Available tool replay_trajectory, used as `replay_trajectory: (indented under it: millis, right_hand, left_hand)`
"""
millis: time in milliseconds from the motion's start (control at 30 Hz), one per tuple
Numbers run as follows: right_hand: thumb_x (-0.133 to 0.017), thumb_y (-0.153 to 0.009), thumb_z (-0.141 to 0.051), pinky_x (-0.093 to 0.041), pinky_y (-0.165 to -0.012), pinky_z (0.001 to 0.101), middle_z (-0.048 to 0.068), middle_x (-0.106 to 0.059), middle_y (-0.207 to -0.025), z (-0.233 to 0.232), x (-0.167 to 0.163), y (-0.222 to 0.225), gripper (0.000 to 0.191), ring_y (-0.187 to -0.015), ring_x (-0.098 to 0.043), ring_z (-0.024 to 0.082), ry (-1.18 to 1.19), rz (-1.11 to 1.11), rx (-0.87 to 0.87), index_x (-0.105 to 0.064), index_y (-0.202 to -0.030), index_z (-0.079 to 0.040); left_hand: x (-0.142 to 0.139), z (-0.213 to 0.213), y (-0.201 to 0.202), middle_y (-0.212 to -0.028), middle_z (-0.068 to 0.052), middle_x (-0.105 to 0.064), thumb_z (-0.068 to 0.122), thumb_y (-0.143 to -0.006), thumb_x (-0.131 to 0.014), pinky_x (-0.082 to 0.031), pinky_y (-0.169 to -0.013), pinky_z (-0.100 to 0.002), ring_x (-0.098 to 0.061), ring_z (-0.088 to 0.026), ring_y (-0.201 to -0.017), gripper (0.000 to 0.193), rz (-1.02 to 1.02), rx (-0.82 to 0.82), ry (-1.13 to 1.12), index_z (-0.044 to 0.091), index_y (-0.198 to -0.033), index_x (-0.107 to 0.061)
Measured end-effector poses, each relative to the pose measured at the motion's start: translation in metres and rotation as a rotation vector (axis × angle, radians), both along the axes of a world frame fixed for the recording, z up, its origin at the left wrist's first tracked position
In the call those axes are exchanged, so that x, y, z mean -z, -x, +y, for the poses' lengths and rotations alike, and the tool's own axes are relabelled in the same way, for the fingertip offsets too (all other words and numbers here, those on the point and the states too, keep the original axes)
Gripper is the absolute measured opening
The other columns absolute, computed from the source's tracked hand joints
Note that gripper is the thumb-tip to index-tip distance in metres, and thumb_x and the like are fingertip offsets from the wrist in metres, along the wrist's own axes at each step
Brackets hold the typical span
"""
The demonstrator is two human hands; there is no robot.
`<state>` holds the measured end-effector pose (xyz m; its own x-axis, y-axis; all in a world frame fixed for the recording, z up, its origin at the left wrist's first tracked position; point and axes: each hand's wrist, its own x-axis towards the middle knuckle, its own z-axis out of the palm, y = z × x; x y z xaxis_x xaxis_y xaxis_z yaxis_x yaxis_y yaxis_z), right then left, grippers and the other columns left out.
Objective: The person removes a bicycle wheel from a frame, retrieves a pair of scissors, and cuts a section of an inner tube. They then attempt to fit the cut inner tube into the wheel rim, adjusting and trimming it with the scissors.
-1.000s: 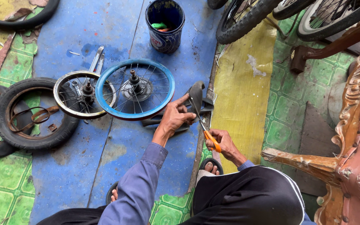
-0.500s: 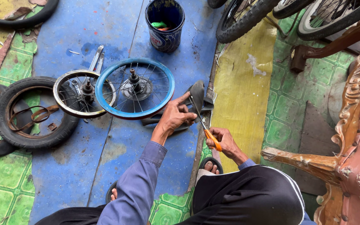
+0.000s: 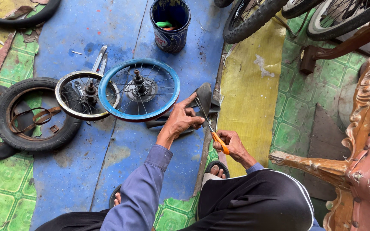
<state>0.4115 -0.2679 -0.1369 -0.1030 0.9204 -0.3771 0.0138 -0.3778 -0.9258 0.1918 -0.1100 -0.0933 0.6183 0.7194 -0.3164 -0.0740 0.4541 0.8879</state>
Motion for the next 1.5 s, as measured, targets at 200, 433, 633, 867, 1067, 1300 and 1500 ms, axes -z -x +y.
replay_trajectory:
  millis: [200,433,633,867,1067,1300,1500]
  right_hand:
    - [-0.085,-0.081,-0.042,-0.046,-0.055,0.0239,0.0,-0.06,-0.072,-0.003,-0.001,0.001,0.047,-0.062,-0.057,0.007,0.025,0.024,-0.01,-0.065,-0.091,-0.001]
    - [-0.085,-0.08,-0.043,-0.046,-0.057,0.0235,-0.001,-0.058,-0.073,0.0,0.003,-0.002,0.048,-0.064,-0.056,0.006,-0.006,0.008,-0.012,-0.064,-0.09,-0.001]
    - [-0.084,-0.081,-0.044,-0.047,-0.056,0.0226,-0.001,-0.06,-0.072,-0.002,0.004,-0.003,0.046,-0.063,-0.057,0.005,0.012,-0.014,-0.036,-0.066,-0.09,-0.002]
    - [-0.085,-0.081,-0.041,-0.044,-0.054,0.0237,0.0,-0.06,-0.07,-0.001,0.005,-0.005,0.046,-0.061,-0.056,0.007,0.041,-0.034,-0.012,-0.065,-0.088,-0.001]
    - [-0.084,-0.082,-0.043,-0.045,-0.055,0.023,-0.001,-0.059,-0.07,-0.002,0.003,-0.004,0.046,-0.062,-0.056,0.005,0.021,0.011,-0.032,-0.065,-0.088,-0.002]
    - [-0.085,-0.081,-0.045,-0.044,-0.053,0.0236,0.0,-0.059,-0.069,-0.001,0.002,-0.004,0.048,-0.06,-0.056,0.006,0.031,-0.009,-0.03,-0.065,-0.087,-0.001]
    - [-0.085,-0.08,-0.043,-0.044,-0.052,0.0238,0.001,-0.061,-0.066,-0.001,0.003,-0.006,0.047,-0.058,-0.057,0.007,0.044,-0.035,-0.023,-0.065,-0.085,-0.001]
  left_hand:
    - [-0.006,0.0,0.001,-0.063,-0.008,-0.068,-0.009,-0.071,-0.079,-0.057,-0.051,-0.031,-0.067,-0.015,-0.055,0.106,0.023,0.013,-0.007,0.004,-0.161,-0.026]
    - [-0.009,-0.003,0.001,-0.063,-0.009,-0.068,-0.009,-0.07,-0.08,-0.055,-0.049,-0.031,-0.066,-0.015,-0.054,0.108,0.019,0.032,-0.021,0.008,-0.163,-0.026]
    - [-0.009,-0.003,0.001,-0.062,-0.009,-0.067,-0.008,-0.07,-0.081,-0.057,-0.05,-0.032,-0.067,-0.016,-0.055,0.111,0.001,0.051,0.001,0.011,-0.164,-0.024]
    - [-0.009,-0.004,0.002,-0.061,-0.009,-0.066,-0.008,-0.071,-0.081,-0.059,-0.051,-0.034,-0.068,-0.017,-0.055,0.115,-0.011,0.069,-0.001,0.016,-0.165,-0.02]
    - [-0.012,-0.003,0.003,-0.06,-0.008,-0.063,-0.009,-0.071,-0.079,-0.059,-0.05,-0.035,-0.068,-0.018,-0.054,0.115,0.003,0.098,0.0,0.017,-0.165,-0.019]
    - [-0.013,-0.003,0.004,-0.061,-0.011,-0.067,-0.008,-0.072,-0.08,-0.059,-0.051,-0.034,-0.069,-0.018,-0.055,0.118,0.032,0.114,-0.015,0.017,-0.165,-0.014]
    - [-0.012,-0.004,0.004,-0.061,-0.011,-0.066,-0.007,-0.07,-0.082,-0.058,-0.05,-0.034,-0.068,-0.018,-0.055,0.121,0.011,0.118,0.005,0.018,-0.166,-0.013]
